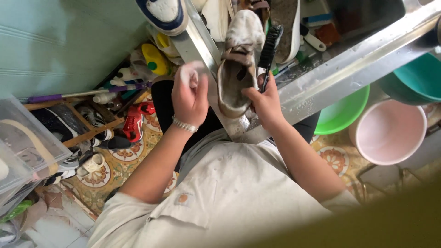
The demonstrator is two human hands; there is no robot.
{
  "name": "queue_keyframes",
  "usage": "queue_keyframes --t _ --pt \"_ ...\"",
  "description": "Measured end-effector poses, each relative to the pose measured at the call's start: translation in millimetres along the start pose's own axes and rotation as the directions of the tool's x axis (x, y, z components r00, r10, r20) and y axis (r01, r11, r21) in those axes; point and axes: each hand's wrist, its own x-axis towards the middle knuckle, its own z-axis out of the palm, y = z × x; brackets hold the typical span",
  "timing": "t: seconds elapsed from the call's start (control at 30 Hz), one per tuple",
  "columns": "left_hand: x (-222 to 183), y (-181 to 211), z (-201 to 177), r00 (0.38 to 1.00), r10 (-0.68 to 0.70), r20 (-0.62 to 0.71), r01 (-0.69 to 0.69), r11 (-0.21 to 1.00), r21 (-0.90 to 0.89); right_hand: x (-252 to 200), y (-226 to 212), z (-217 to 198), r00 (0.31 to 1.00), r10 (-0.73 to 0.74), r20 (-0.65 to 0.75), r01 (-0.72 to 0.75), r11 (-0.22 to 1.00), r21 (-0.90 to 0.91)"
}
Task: Cleaning and scrubbing various types of shoes in a sink using a brush and cleaning solution.
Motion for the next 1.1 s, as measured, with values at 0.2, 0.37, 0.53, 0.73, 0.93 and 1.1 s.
queue_keyframes --t 0.2,0.37,0.53,0.73,0.93,1.1 --pt "-1 49 -25 0.834 0.260 0.486 -0.187 0.963 -0.193 8 4 -8 0.988 0.154 0.019 -0.155 0.970 0.189" --pt "26 63 -5 0.736 0.160 0.658 -0.124 0.987 -0.101 21 2 -24 0.991 0.127 0.046 -0.130 0.990 0.056" --pt "21 30 12 0.784 0.139 0.604 0.025 0.967 -0.255 45 -21 -65 0.984 0.160 0.078 -0.167 0.981 0.096" --pt "14 60 -22 0.746 0.396 0.536 -0.285 0.917 -0.279 138 -45 -165 0.958 0.015 -0.285 -0.019 1.000 -0.010" --pt "-3 70 -54 0.671 0.454 0.586 -0.497 0.862 -0.099 226 -68 -204 0.959 0.015 -0.282 -0.043 0.995 -0.093" --pt "-45 21 -48 0.735 0.256 0.628 -0.454 0.874 0.175 354 12 -250 0.983 -0.036 -0.179 -0.156 0.343 -0.926"
